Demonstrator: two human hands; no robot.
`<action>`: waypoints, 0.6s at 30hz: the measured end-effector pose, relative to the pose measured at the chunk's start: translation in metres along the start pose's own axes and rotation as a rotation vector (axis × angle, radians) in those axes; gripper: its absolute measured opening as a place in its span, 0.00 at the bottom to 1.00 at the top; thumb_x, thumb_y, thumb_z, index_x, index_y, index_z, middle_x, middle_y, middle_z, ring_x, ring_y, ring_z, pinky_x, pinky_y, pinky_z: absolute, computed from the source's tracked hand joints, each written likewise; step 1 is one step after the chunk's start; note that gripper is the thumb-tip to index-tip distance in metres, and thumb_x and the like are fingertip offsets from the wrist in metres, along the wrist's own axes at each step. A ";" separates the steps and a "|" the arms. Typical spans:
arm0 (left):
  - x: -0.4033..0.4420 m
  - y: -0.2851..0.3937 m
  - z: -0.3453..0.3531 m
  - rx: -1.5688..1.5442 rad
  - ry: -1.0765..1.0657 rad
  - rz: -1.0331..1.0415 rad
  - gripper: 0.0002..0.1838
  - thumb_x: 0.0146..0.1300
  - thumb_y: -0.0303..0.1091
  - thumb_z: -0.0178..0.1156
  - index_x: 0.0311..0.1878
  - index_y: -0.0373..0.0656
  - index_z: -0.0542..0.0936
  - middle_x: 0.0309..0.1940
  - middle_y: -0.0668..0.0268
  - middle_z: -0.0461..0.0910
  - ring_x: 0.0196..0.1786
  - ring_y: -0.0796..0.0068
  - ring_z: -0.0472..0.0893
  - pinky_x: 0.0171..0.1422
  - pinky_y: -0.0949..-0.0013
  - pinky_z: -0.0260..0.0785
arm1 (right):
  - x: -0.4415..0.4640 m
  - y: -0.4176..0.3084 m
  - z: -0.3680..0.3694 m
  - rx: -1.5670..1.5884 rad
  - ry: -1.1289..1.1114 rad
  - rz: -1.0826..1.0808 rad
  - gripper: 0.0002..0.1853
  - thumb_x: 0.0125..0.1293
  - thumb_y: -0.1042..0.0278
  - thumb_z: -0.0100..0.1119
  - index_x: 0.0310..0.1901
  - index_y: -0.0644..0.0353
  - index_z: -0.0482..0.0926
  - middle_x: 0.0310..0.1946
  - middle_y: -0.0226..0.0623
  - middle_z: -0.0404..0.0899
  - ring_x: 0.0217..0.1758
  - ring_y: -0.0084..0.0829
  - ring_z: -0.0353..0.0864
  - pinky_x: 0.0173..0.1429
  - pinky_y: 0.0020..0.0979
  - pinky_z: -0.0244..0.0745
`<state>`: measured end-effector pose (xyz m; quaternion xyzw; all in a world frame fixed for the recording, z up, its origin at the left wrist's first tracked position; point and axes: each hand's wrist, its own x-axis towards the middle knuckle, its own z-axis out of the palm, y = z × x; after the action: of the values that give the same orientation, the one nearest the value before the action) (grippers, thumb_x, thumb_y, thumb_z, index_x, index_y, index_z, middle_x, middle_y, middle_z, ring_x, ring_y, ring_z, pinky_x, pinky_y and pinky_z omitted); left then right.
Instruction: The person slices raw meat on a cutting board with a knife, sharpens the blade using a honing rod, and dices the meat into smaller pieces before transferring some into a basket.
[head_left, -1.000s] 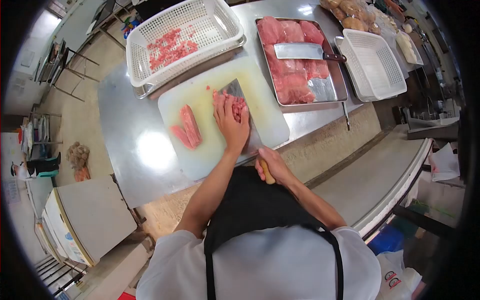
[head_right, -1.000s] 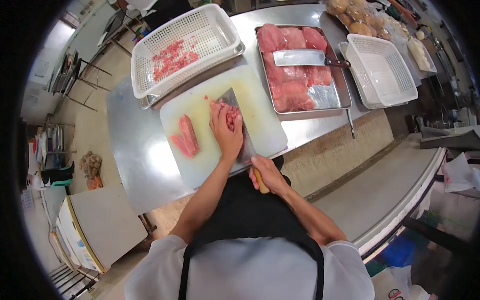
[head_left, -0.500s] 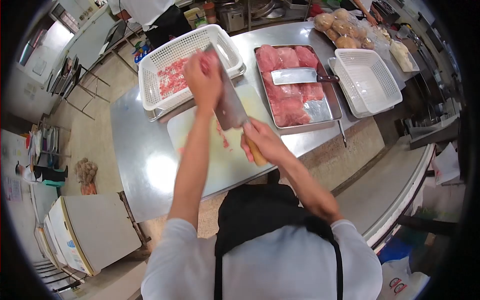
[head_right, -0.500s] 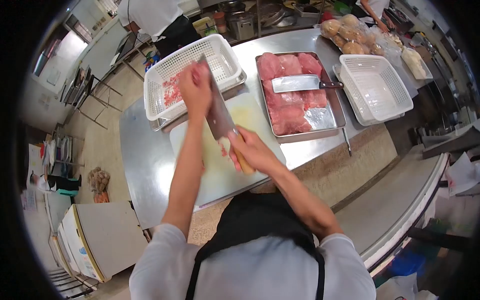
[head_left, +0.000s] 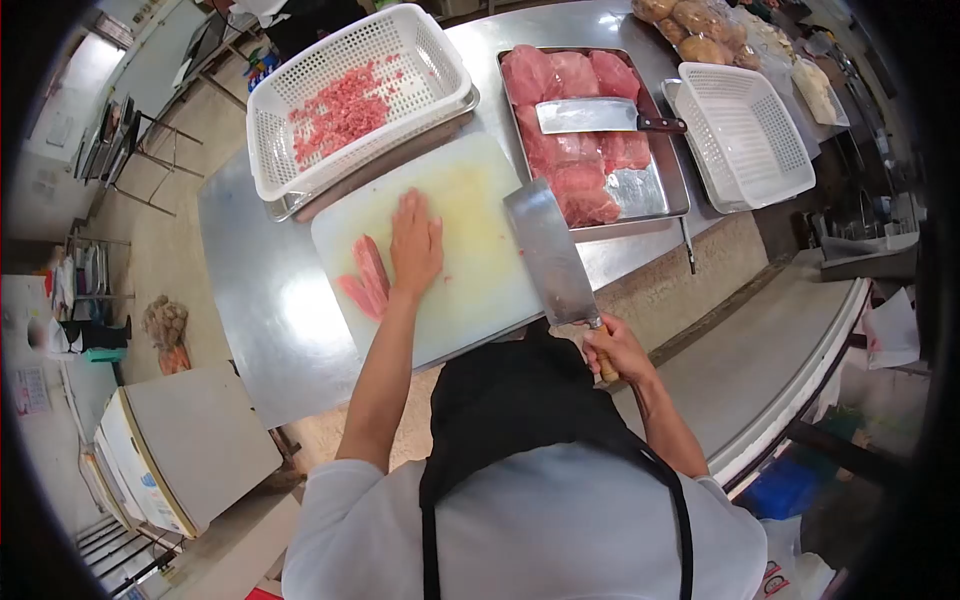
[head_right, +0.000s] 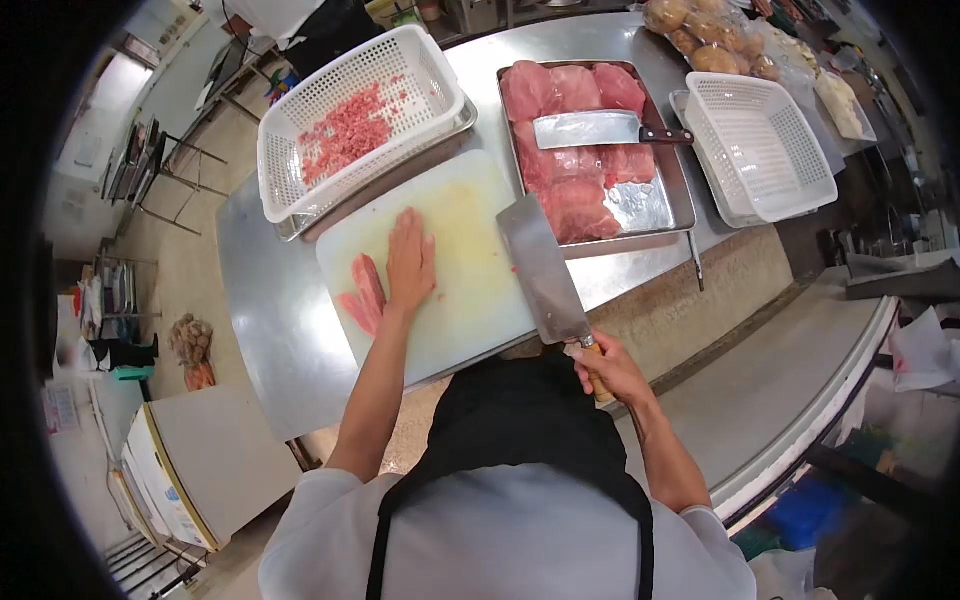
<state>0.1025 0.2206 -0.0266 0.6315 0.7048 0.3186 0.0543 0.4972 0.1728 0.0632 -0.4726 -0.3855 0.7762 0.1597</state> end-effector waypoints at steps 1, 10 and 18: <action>-0.012 0.010 -0.008 -0.077 -0.092 0.007 0.34 0.76 0.43 0.55 0.78 0.32 0.64 0.81 0.45 0.60 0.84 0.42 0.56 0.87 0.45 0.45 | 0.000 0.001 -0.004 0.006 -0.004 0.019 0.17 0.74 0.61 0.62 0.59 0.59 0.78 0.23 0.29 0.74 0.20 0.22 0.74 0.26 0.27 0.72; -0.051 0.091 0.026 -0.001 0.115 -0.287 0.35 0.79 0.42 0.51 0.80 0.29 0.59 0.82 0.43 0.55 0.85 0.42 0.52 0.87 0.46 0.41 | 0.059 0.012 0.050 -0.025 -0.177 0.124 0.16 0.76 0.61 0.60 0.58 0.61 0.74 0.24 0.32 0.73 0.20 0.24 0.73 0.26 0.28 0.72; 0.022 0.088 -0.031 -0.309 0.437 -0.265 0.32 0.81 0.38 0.47 0.80 0.30 0.58 0.83 0.44 0.54 0.85 0.47 0.53 0.88 0.55 0.42 | 0.064 -0.057 0.111 -0.148 -0.323 -0.108 0.16 0.74 0.60 0.62 0.53 0.63 0.74 0.21 0.32 0.74 0.18 0.24 0.74 0.24 0.28 0.70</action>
<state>0.1583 0.2293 0.0508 0.4345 0.7194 0.5405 0.0380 0.3628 0.1995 0.0950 -0.3307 -0.4870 0.8019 0.1018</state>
